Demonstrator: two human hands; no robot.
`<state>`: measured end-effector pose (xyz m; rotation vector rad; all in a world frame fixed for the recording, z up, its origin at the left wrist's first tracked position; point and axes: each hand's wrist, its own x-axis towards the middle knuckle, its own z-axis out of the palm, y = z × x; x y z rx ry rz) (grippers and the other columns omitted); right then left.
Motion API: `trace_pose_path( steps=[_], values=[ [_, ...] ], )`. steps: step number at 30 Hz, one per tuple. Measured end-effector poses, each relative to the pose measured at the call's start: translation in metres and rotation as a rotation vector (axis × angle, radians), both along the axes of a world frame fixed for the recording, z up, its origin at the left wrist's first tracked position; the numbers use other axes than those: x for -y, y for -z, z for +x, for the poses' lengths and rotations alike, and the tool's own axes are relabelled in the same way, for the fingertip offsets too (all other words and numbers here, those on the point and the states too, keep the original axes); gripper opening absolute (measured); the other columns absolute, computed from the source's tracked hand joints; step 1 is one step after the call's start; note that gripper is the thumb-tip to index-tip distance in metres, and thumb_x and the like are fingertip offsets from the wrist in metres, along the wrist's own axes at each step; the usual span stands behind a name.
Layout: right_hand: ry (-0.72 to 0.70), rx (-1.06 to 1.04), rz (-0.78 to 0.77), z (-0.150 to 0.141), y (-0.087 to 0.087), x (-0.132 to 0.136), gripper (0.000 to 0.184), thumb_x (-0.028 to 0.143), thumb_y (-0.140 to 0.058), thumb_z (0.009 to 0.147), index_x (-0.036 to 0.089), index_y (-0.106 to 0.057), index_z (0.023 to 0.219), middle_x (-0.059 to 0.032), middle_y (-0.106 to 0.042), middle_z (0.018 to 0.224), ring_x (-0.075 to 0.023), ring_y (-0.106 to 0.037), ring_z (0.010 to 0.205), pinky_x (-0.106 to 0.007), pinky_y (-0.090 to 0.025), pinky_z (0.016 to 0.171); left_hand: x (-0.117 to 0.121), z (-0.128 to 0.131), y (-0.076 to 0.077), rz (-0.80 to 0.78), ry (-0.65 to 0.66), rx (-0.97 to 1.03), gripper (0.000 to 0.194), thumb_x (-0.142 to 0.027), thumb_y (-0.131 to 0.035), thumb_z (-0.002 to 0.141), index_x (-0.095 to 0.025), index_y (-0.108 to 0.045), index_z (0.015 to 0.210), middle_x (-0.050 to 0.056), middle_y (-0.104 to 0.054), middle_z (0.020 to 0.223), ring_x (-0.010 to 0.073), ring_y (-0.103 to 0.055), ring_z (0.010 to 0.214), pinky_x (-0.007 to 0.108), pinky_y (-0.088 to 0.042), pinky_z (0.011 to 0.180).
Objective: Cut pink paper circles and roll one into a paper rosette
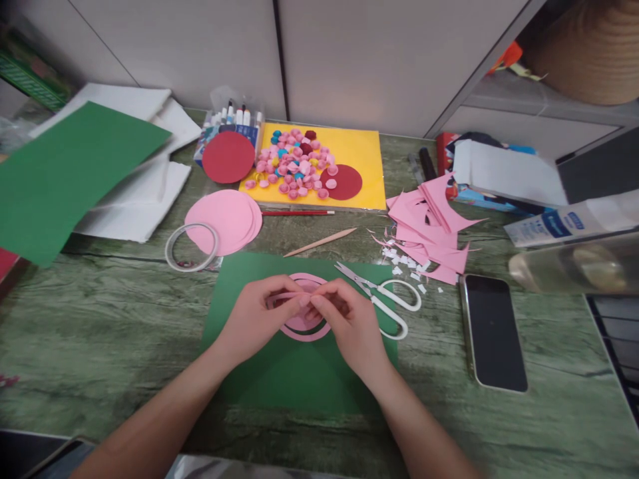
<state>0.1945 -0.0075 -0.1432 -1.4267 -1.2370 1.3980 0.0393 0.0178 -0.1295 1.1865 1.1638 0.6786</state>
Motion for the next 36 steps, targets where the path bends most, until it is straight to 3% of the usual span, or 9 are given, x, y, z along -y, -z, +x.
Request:
trace_pose_path(
  steps=[6, 36],
  values=[
    [0.019, 0.000, 0.012, -0.0008, -0.0017, -0.0005, 0.013, 0.030, -0.056, 0.082, 0.020, -0.056, 0.075, 0.0012, -0.063, 0.063, -0.0129, -0.062, 0.058, -0.024, -0.051, 0.058, 0.0001, -0.0003, -0.0004, 0.016, -0.032, 0.030, 0.015, -0.029, -0.058, 0.075, -0.015, -0.062, 0.078, 0.003, -0.066, 0.079, 0.0135, -0.061, 0.072, 0.023, -0.048, 0.066],
    [-0.002, -0.015, 0.020, 0.0002, 0.0025, 0.0012, 0.012, 0.030, -0.059, 0.081, 0.021, -0.055, 0.075, 0.0015, -0.063, 0.064, -0.0128, -0.062, 0.059, -0.024, -0.050, 0.058, 0.0000, -0.0002, -0.0025, -0.015, 0.016, 0.044, 0.011, -0.022, -0.054, 0.077, -0.014, -0.062, 0.079, 0.002, -0.065, 0.075, 0.0112, -0.059, 0.068, 0.021, -0.046, 0.064]
  ],
)
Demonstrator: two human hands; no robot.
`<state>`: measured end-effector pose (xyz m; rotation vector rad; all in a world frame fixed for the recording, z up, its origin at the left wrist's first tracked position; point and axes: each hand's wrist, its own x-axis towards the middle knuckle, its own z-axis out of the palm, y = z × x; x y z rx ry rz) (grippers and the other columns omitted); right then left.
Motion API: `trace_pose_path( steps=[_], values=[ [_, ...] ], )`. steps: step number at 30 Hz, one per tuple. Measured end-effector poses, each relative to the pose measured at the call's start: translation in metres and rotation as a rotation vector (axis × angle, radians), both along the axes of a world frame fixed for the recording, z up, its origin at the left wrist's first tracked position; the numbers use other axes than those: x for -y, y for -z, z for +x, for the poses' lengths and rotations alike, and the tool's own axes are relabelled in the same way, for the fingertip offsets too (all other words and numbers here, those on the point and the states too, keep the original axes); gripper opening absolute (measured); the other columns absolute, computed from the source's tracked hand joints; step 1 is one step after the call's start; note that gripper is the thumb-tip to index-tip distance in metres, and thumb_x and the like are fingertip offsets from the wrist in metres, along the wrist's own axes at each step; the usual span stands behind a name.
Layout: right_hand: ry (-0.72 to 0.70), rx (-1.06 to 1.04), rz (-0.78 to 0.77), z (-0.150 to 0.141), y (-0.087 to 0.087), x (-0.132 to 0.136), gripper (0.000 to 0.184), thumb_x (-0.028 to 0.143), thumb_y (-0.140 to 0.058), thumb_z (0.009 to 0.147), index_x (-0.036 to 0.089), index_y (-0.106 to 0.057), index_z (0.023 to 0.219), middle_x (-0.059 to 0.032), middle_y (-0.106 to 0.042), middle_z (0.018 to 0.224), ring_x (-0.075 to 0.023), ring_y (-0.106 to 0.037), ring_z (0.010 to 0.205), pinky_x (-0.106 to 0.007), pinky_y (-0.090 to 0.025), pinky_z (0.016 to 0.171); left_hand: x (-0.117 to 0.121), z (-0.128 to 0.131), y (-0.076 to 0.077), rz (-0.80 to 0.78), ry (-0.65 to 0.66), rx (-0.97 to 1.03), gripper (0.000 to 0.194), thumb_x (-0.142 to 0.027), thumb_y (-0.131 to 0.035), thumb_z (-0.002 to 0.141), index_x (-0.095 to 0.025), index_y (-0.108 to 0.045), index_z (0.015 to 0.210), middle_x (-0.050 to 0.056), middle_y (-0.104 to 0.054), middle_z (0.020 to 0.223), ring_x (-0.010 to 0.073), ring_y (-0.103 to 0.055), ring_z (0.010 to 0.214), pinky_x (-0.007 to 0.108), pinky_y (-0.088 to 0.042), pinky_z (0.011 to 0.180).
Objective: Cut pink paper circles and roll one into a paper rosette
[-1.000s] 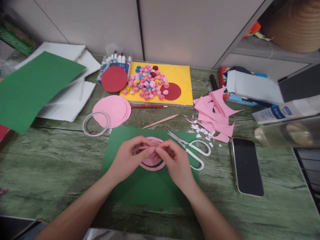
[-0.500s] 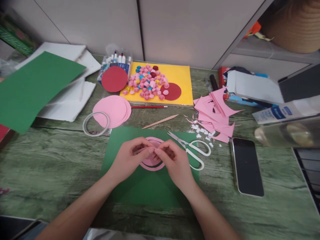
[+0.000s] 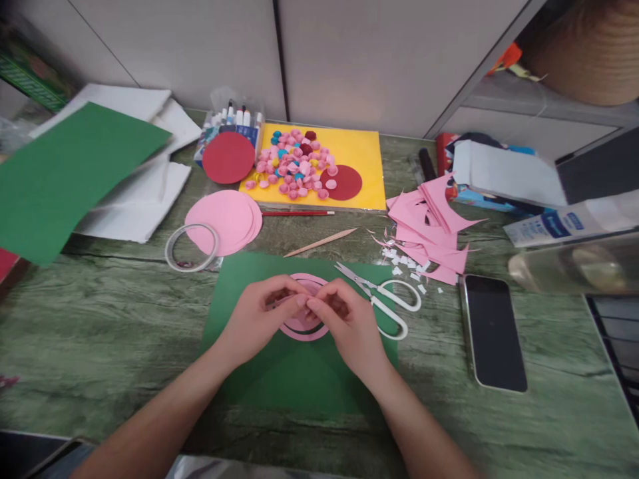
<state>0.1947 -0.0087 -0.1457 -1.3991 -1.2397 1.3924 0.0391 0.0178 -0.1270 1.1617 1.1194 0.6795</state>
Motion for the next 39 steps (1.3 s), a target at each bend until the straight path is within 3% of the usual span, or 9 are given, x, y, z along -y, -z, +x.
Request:
trace_pose_path(
  steps=[23, 33, 39],
  values=[
    [0.000, 0.013, 0.007, -0.0005, -0.0007, 0.0003, 0.012, 0.027, -0.061, 0.079, 0.021, -0.053, 0.072, 0.0030, -0.063, 0.063, -0.0112, -0.062, 0.058, -0.022, -0.050, 0.057, -0.0010, -0.0002, -0.0006, -0.047, 0.018, 0.068, 0.011, -0.022, -0.055, 0.076, -0.014, -0.063, 0.077, 0.002, -0.063, 0.076, 0.0113, -0.058, 0.070, 0.022, -0.046, 0.067],
    [0.032, -0.200, -0.093, -0.0016, -0.0017, -0.0024, 0.012, 0.027, -0.066, 0.074, 0.021, -0.055, 0.075, 0.0027, -0.064, 0.064, -0.0123, -0.063, 0.058, -0.024, -0.052, 0.057, -0.0030, -0.0013, 0.0015, -0.153, 0.031, 0.204, 0.012, -0.022, -0.057, 0.076, -0.013, -0.062, 0.072, 0.001, -0.061, 0.066, 0.0094, -0.057, 0.061, 0.020, -0.045, 0.060],
    [0.125, -0.013, 0.064, -0.0005, 0.0011, -0.0012, 0.008, 0.023, -0.066, 0.073, 0.023, -0.069, 0.080, 0.0003, -0.062, 0.068, -0.0115, -0.058, 0.057, -0.025, -0.047, 0.053, -0.0037, -0.0026, 0.0058, -0.151, 0.061, 0.270, 0.018, -0.028, -0.059, 0.076, -0.011, -0.065, 0.079, 0.002, -0.060, 0.067, 0.0083, -0.053, 0.060, 0.020, -0.044, 0.060]
  ],
)
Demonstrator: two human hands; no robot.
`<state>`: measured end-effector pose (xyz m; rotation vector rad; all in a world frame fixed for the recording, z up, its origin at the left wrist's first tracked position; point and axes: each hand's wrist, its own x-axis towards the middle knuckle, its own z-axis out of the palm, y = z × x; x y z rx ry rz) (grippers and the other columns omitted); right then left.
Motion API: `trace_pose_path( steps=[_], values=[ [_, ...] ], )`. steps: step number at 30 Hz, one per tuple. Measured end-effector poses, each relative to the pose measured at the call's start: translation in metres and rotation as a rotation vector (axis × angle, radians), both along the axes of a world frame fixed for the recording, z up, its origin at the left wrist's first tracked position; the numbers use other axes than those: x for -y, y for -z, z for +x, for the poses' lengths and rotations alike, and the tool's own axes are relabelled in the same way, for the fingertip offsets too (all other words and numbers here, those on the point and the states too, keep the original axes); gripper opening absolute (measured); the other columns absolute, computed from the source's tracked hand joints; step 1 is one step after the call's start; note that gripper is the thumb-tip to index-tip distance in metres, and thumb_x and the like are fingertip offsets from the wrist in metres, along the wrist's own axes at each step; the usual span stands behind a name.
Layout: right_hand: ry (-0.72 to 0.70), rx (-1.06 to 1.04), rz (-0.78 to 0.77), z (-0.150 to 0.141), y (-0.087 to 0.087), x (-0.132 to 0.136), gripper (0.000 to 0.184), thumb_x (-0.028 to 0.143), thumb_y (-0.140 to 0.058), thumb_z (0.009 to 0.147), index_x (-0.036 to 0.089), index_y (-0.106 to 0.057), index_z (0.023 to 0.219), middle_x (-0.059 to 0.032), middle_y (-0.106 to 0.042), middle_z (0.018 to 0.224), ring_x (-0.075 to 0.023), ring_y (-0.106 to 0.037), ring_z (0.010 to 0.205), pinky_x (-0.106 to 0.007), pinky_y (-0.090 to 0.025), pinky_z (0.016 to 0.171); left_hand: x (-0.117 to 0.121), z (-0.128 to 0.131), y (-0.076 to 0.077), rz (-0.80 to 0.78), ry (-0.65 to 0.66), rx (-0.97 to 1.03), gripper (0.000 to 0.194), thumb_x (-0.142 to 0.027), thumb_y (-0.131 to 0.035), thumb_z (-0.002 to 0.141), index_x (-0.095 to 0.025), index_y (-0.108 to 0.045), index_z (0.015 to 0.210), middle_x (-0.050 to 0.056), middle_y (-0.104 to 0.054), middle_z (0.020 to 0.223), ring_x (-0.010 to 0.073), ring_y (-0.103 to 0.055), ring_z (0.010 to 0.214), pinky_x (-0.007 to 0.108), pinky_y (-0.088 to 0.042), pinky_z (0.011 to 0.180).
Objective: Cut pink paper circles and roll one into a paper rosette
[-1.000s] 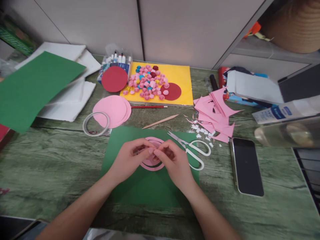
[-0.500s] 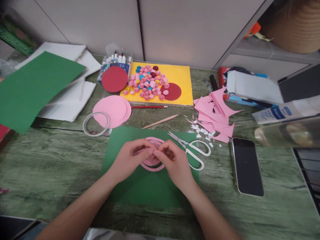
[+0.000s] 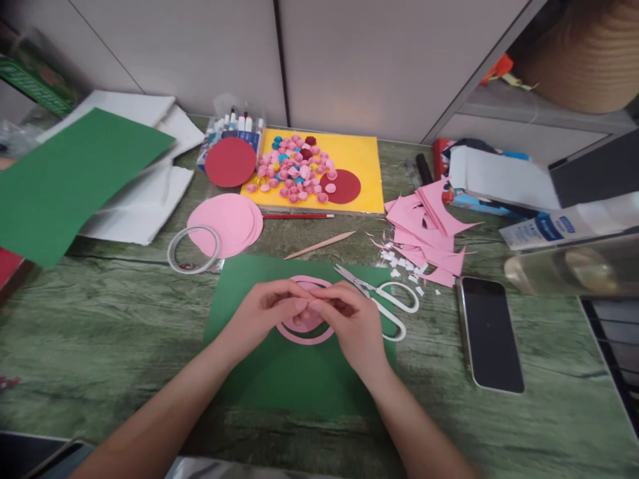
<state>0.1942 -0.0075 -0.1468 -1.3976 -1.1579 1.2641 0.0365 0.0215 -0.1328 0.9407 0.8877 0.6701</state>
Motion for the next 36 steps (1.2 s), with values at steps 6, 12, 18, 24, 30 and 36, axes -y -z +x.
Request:
trace_pose_path(
  steps=[6, 12, 18, 24, 30, 36],
  values=[
    [0.154, 0.120, 0.161, 0.0038, 0.0072, 0.0028, 0.007, 0.019, -0.067, 0.073, 0.024, -0.070, 0.077, 0.0017, -0.054, 0.066, -0.0104, -0.050, 0.057, -0.025, -0.038, 0.052, 0.0033, 0.0010, 0.0009, 0.021, 0.001, -0.033, 0.024, -0.030, -0.061, 0.075, -0.013, -0.066, 0.090, 0.005, -0.066, 0.080, 0.0125, -0.058, 0.070, 0.025, -0.046, 0.070],
    [0.138, 0.063, 0.092, 0.0048, 0.0064, 0.0004, 0.004, 0.023, -0.066, 0.074, 0.021, -0.064, 0.071, 0.0013, -0.051, 0.066, -0.0111, -0.048, 0.057, -0.025, -0.037, 0.051, 0.0037, 0.0030, -0.0032, 0.147, 0.007, -0.156, 0.021, -0.024, -0.058, 0.076, -0.014, -0.066, 0.093, 0.006, -0.067, 0.094, 0.0166, -0.059, 0.086, 0.025, -0.045, 0.077],
    [0.096, 0.026, 0.056, 0.0055, 0.0057, -0.0002, 0.006, 0.022, -0.068, 0.072, 0.021, -0.062, 0.069, 0.0027, -0.048, 0.065, -0.0101, -0.045, 0.056, -0.024, -0.034, 0.051, 0.0039, 0.0034, -0.0048, 0.153, -0.027, -0.135, 0.019, -0.022, -0.058, 0.076, -0.014, -0.065, 0.090, 0.007, -0.066, 0.099, 0.0159, -0.059, 0.089, 0.025, -0.045, 0.079],
    [0.088, -0.018, 0.031, 0.0055, 0.0068, -0.0002, 0.010, 0.021, -0.069, 0.071, 0.021, -0.060, 0.067, 0.0040, -0.047, 0.063, -0.0090, -0.044, 0.055, -0.022, -0.034, 0.049, 0.0037, 0.0037, -0.0050, 0.136, -0.037, -0.136, 0.017, -0.021, -0.061, 0.074, -0.013, -0.065, 0.088, 0.008, -0.067, 0.097, 0.0161, -0.060, 0.088, 0.026, -0.045, 0.079],
    [0.094, -0.004, 0.003, 0.0034, 0.0043, -0.0011, 0.016, 0.025, -0.070, 0.068, 0.019, -0.056, 0.063, 0.0035, -0.046, 0.061, -0.0097, -0.044, 0.053, -0.022, -0.036, 0.047, 0.0053, 0.0038, -0.0042, 0.109, -0.030, -0.130, 0.019, -0.022, -0.061, 0.074, -0.012, -0.065, 0.089, 0.008, -0.067, 0.094, 0.0168, -0.060, 0.086, 0.027, -0.046, 0.076],
    [0.087, 0.007, 0.014, 0.0015, 0.0020, -0.0028, 0.019, 0.025, -0.071, 0.065, 0.019, -0.054, 0.059, 0.0035, -0.046, 0.059, -0.0102, -0.044, 0.056, -0.022, -0.036, 0.050, 0.0063, 0.0032, -0.0015, 0.130, -0.022, -0.102, 0.017, -0.022, -0.060, 0.074, -0.013, -0.064, 0.088, 0.007, -0.066, 0.093, 0.0161, -0.059, 0.086, 0.026, -0.045, 0.075]
  ],
)
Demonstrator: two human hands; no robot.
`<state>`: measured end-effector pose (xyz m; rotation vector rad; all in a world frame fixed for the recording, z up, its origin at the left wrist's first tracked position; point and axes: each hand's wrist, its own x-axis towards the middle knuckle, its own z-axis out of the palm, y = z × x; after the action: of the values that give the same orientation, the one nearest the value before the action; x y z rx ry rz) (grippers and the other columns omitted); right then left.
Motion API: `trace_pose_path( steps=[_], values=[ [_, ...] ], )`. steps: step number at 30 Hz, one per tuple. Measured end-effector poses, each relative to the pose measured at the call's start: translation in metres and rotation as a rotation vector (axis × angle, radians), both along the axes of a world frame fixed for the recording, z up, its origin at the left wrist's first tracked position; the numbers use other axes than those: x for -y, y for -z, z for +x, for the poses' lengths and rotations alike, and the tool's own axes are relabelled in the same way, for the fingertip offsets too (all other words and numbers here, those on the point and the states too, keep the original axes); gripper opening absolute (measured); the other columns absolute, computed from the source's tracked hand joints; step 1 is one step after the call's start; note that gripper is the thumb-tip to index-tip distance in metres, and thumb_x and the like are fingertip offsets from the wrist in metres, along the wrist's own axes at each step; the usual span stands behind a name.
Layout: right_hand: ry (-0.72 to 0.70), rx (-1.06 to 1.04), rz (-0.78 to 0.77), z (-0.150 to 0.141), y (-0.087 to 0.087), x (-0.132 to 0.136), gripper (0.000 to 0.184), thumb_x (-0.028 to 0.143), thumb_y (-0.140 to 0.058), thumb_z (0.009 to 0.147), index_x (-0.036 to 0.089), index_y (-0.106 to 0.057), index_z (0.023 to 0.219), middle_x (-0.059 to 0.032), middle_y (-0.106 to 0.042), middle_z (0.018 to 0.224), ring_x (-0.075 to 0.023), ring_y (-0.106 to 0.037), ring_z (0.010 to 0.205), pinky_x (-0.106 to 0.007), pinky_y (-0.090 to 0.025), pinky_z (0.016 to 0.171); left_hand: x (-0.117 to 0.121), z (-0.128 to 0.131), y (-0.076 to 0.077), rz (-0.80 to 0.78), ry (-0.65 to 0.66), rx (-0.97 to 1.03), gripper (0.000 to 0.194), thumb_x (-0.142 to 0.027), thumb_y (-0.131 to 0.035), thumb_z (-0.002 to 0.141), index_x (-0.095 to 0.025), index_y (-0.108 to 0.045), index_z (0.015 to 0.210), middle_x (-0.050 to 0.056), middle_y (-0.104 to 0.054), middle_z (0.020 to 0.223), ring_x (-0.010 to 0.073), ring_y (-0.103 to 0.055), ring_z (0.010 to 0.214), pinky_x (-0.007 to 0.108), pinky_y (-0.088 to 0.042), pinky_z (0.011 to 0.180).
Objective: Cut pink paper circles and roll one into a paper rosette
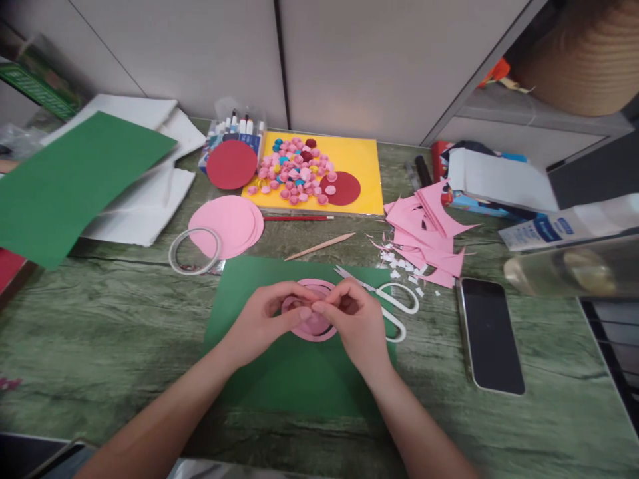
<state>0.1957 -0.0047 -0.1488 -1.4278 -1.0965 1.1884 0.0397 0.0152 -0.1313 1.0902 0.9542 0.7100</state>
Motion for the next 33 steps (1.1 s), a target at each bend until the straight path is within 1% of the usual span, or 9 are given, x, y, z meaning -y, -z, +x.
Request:
trace_pose_path(
  steps=[3, 7, 11, 14, 18, 23, 28, 33],
  values=[
    [-0.017, 0.011, -0.021, 0.0001, -0.0001, 0.0002, 0.022, 0.027, -0.072, 0.064, 0.019, -0.052, 0.059, 0.0031, -0.047, 0.060, -0.0108, -0.044, 0.057, -0.023, -0.036, 0.051, -0.0004, -0.0003, 0.0000, 0.004, 0.005, 0.009, 0.016, -0.023, -0.061, 0.074, -0.013, -0.064, 0.086, 0.007, -0.066, 0.095, 0.0165, -0.059, 0.087, 0.025, -0.045, 0.074],
    [-0.042, -0.008, -0.058, 0.0004, 0.0000, 0.0004, 0.026, 0.027, -0.072, 0.063, 0.019, -0.048, 0.058, 0.0043, -0.045, 0.058, -0.0103, -0.041, 0.055, -0.022, -0.034, 0.049, -0.0014, -0.0005, -0.0039, 0.017, 0.036, -0.015, 0.018, -0.027, -0.061, 0.074, -0.013, -0.064, 0.085, 0.007, -0.065, 0.096, 0.0159, -0.059, 0.084, 0.025, -0.045, 0.072],
    [-0.068, -0.040, -0.071, 0.0001, -0.0004, -0.0002, 0.027, 0.025, -0.072, 0.063, 0.019, -0.046, 0.057, 0.0052, -0.043, 0.057, -0.0100, -0.041, 0.055, -0.021, -0.034, 0.050, -0.0017, -0.0002, -0.0074, 0.034, 0.055, -0.043, 0.016, -0.024, -0.061, 0.073, -0.013, -0.064, 0.085, 0.007, -0.065, 0.097, 0.0148, -0.058, 0.083, 0.023, -0.044, 0.072],
    [-0.084, -0.028, -0.082, 0.0001, -0.0008, -0.0003, 0.028, 0.026, -0.071, 0.063, 0.019, -0.045, 0.057, 0.0049, -0.042, 0.058, -0.0105, -0.042, 0.055, -0.022, -0.035, 0.051, -0.0009, 0.0000, -0.0073, 0.027, 0.073, -0.059, 0.017, -0.024, -0.061, 0.073, -0.013, -0.064, 0.085, 0.007, -0.064, 0.096, 0.0134, -0.057, 0.080, 0.022, -0.043, 0.069],
    [-0.106, 0.001, -0.101, 0.0005, -0.0002, 0.0002, 0.029, 0.028, -0.072, 0.062, 0.020, -0.045, 0.058, 0.0048, -0.041, 0.057, -0.0106, -0.040, 0.055, -0.022, -0.034, 0.049, -0.0001, -0.0003, -0.0052, 0.002, 0.100, -0.063, 0.019, -0.028, -0.061, 0.072, -0.013, -0.062, 0.084, 0.006, -0.063, 0.092, 0.0111, -0.054, 0.071, 0.021, -0.041, 0.062],
    [-0.143, -0.018, -0.094, 0.0003, 0.0004, 0.0002, 0.029, 0.024, -0.071, 0.062, 0.019, -0.043, 0.058, 0.0047, -0.042, 0.058, -0.0104, -0.042, 0.055, -0.022, -0.035, 0.051, -0.0005, -0.0016, -0.0036, 0.031, 0.137, -0.075, 0.019, -0.029, -0.062, 0.071, -0.014, -0.061, 0.084, 0.002, -0.061, 0.080, 0.0089, -0.048, 0.063, 0.020, -0.038, 0.058],
    [-0.176, -0.090, -0.125, -0.0022, -0.0002, 0.0009, 0.032, 0.021, -0.070, 0.062, 0.020, -0.039, 0.061, 0.0056, -0.041, 0.060, -0.0096, -0.041, 0.056, -0.022, -0.037, 0.052, 0.0000, -0.0029, -0.0029, 0.085, 0.184, -0.113, 0.019, -0.028, -0.061, 0.072, -0.014, -0.064, 0.085, 0.002, -0.060, 0.079, 0.0089, -0.047, 0.064, 0.020, -0.037, 0.058],
    [-0.193, -0.133, -0.132, -0.0043, 0.0005, 0.0015, 0.035, 0.016, -0.069, 0.060, 0.021, -0.035, 0.061, 0.0064, -0.039, 0.061, -0.0088, -0.038, 0.055, -0.021, -0.035, 0.051, 0.0005, -0.0019, -0.0044, 0.130, 0.179, -0.150, 0.018, -0.028, -0.062, 0.071, -0.014, -0.066, 0.083, 0.002, -0.061, 0.077, 0.0096, -0.049, 0.064, 0.020, -0.038, 0.059]
  ],
)
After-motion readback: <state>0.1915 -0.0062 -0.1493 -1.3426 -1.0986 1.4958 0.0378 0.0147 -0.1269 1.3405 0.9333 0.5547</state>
